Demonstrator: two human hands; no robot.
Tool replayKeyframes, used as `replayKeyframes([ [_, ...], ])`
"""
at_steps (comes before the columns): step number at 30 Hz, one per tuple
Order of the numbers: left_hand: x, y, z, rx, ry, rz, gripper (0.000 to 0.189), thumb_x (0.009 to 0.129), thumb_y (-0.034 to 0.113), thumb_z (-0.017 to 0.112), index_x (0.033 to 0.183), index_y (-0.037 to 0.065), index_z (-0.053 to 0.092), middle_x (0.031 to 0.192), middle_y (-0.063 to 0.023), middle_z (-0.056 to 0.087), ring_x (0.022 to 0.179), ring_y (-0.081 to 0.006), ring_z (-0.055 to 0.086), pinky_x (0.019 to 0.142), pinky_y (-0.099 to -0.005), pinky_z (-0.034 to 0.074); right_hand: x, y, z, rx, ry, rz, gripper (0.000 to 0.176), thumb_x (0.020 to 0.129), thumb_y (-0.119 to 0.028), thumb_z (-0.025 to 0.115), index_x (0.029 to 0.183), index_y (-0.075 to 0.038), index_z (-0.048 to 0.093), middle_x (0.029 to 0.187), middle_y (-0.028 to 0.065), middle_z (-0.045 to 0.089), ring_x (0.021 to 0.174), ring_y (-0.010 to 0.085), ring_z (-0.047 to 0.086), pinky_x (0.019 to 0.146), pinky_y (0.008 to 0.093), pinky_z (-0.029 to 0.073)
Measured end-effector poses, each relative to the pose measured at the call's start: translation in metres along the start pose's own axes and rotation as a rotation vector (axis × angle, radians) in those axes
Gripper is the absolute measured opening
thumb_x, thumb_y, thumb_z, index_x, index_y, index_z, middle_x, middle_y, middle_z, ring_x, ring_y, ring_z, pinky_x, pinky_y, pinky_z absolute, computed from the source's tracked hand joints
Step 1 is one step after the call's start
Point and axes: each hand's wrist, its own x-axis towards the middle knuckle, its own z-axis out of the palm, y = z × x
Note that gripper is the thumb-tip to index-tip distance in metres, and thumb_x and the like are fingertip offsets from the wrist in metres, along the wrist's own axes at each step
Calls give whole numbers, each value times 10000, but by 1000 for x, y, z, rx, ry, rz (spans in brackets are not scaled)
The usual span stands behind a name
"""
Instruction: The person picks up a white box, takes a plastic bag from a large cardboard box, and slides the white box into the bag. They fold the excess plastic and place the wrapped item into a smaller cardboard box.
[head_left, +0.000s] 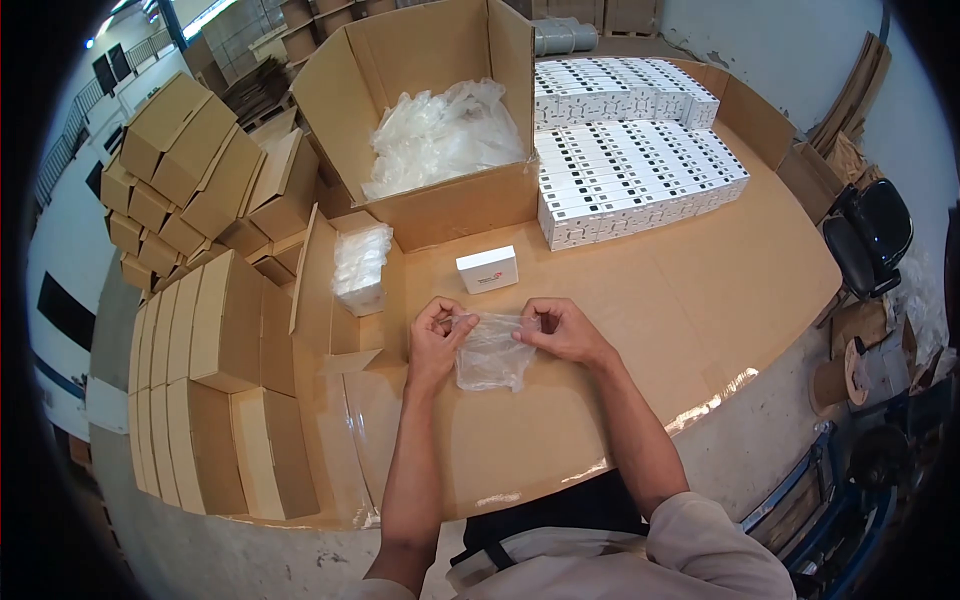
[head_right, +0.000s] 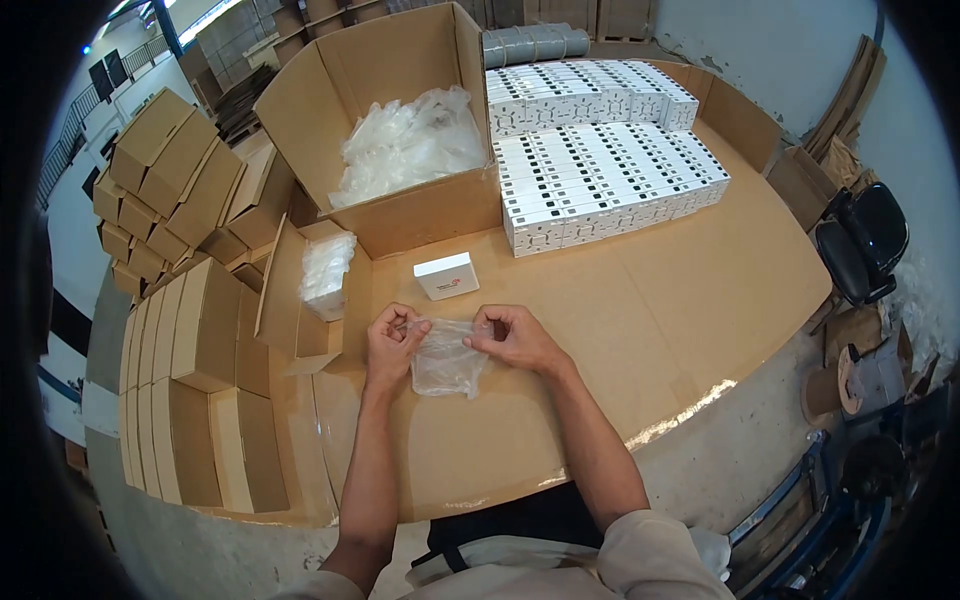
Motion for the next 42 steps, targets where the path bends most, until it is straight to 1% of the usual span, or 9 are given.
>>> replayKeyframes([
  [5, -1, 18, 7, -121, 44, -50, 361, 930, 12, 755, 1259, 1, 606, 999, -57, 730, 855, -81, 657, 737, -236, 523, -2, -15, 3, -1, 68, 74, 241, 943, -167, 789, 779, -73, 639, 706, -88, 579, 642, 6, 457, 568, 213, 347],
  [8, -5, 14, 9, -89, -23, -171, 351, 945, 41, 745, 1274, -7, 630, 1039, -66, 748, 902, -106, 687, 782, -256, 548, 3, -2, -2, 65, 127, -37, 170, 930, -136, 799, 888, -59, 653, 778, -61, 606, 690, 12, 491, 588, 214, 366],
  [11, -2, -6, 0, 70, -159, -237, 253, 982, 87, 714, 1213, -7, 672, 1031, -53, 746, 902, -101, 683, 789, -260, 553, 9, 12, 2, 143, 206, -188, 181, 922, -87, 794, 965, -25, 629, 856, -20, 637, 720, 39, 538, 614, 228, 437],
  [15, 0, -6, 6, -68, 3, -144, 190, 1021, 125, 673, 1161, -1, 697, 1039, -43, 737, 895, -88, 671, 789, -253, 553, 7, -20, 19, 422, 276, -161, 196, 917, -59, 789, 1020, -10, 630, 907, 19, 665, 782, 58, 601, 635, 247, 490],
  [20, 0, 1, 14, -147, 76, -75, 207, 1017, 127, 680, 1188, 11, 670, 1041, -34, 727, 898, -84, 668, 788, -255, 556, 6, 11, 13, 70, 38, 42, 254, 964, -53, 731, 1197, -6, 643, 973, 23, 696, 866, 77, 649, 707, 265, 528],
  [23, -7, 22, 28, -110, -15, -30, 229, 997, 113, 703, 1193, 11, 640, 1013, -40, 714, 867, -87, 664, 757, -257, 555, 12, 32, 13, 31, 107, 23, 280, 976, -90, 720, 1228, 8, 645, 938, 21, 687, 795, 61, 626, 640, 259, 510],
  [26, -4, 3, 12, -81, -155, -183, 231, 979, 91, 717, 1175, 12, 623, 965, -44, 694, 836, -98, 656, 728, -269, 551, 12, 21, 13, 159, 231, -67, 238, 1014, -106, 669, 1219, 11, 642, 938, 5, 676, 770, 64, 611, 634, 262, 501],
  [34, 0, -8, 3, -205, -147, -192, 62, 1023, 98, 626, 1029, 56, 582, 994, -65, 685, 854, -129, 665, 709, -306, 569, 12, 20, 6, 132, 265, -57, 279, 1044, -108, 620, 1296, 6, 581, 954, 11, 673, 784, 73, 610, 696, 269, 518],
  [42, -1, 0, 6, -320, -79, -165, 191, 971, 14, 682, 1038, 73, 513, 1021, -82, 686, 874, -152, 682, 728, -316, 608, 8, 9, 2, 155, 189, -20, 287, 1035, -114, 644, 1296, -9, 587, 999, 15, 690, 818, 80, 627, 728, 270, 530],
])
